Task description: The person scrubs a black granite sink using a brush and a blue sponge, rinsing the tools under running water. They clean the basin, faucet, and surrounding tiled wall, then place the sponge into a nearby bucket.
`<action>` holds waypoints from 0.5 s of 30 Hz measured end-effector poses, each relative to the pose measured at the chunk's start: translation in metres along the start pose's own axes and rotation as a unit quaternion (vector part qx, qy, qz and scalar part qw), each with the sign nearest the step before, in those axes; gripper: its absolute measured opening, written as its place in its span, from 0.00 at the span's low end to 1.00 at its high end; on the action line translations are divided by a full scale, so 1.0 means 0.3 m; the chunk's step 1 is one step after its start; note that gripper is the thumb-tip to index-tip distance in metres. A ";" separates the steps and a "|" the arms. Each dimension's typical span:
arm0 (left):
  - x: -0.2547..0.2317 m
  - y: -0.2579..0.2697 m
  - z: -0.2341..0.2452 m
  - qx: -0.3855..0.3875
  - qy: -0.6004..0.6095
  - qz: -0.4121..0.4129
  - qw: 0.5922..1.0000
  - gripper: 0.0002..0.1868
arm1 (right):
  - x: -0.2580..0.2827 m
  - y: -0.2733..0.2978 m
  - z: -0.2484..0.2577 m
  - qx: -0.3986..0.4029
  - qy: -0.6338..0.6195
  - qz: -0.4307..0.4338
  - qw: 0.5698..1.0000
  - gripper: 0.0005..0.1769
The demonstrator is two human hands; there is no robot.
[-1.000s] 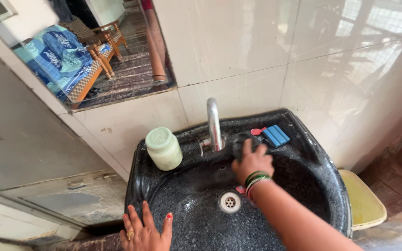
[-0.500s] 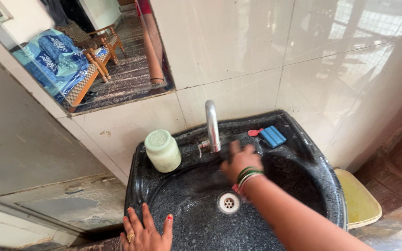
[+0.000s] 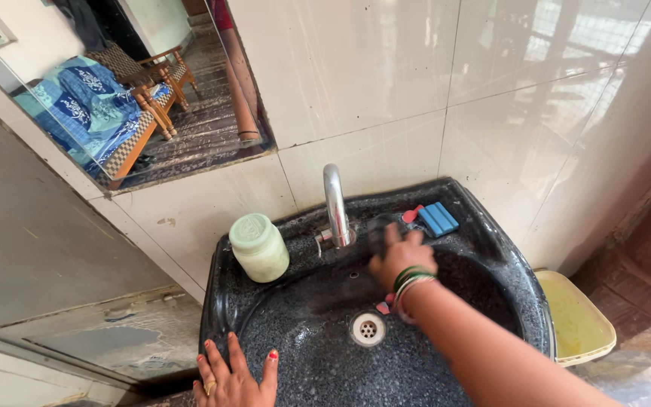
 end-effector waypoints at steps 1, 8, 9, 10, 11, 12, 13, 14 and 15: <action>0.004 0.001 -0.008 -0.004 0.008 -0.003 1.000 0.54 | -0.005 0.003 0.005 -0.014 -0.006 -0.036 0.999 0.42; 0.004 -0.015 -0.037 -0.008 0.001 -0.001 1.000 0.55 | 0.016 0.031 0.041 0.045 0.026 0.091 0.995 0.48; 0.004 -0.015 -0.037 0.004 -0.004 0.000 1.000 0.56 | 0.011 0.022 0.038 0.042 0.015 0.055 0.997 0.47; 0.007 -0.013 -0.034 0.017 -0.009 0.001 1.000 0.56 | 0.000 0.006 0.035 0.040 0.004 0.020 0.999 0.46; 0.003 -0.015 -0.023 0.028 -0.014 0.002 1.000 0.56 | -0.012 -0.018 0.037 0.029 -0.004 0.021 0.999 0.45; -0.002 -0.020 -0.005 0.030 -0.009 0.007 1.000 0.58 | -0.030 -0.049 0.043 0.018 -0.012 0.021 1.000 0.45; -0.007 -0.013 0.012 0.036 -0.004 0.008 0.999 0.60 | -0.058 -0.070 0.044 0.010 -0.017 0.019 1.000 0.44; -0.019 -0.004 0.032 0.043 0.001 0.010 0.999 0.61 | -0.079 -0.078 0.040 0.011 -0.006 0.062 0.998 0.46; -0.035 -0.011 0.064 0.057 0.016 0.035 0.998 0.62 | -0.078 -0.091 0.039 0.009 0.000 0.111 0.994 0.47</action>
Point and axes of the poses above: each hand's wrist, its own y-axis away from the middle knuckle, its own z-axis out of the back of the hand, x = y × z, the point moved 1 cm from there along -y, towards the middle knuckle, and after that the axes turned 1 degree about -z, right-handed, at the moved point
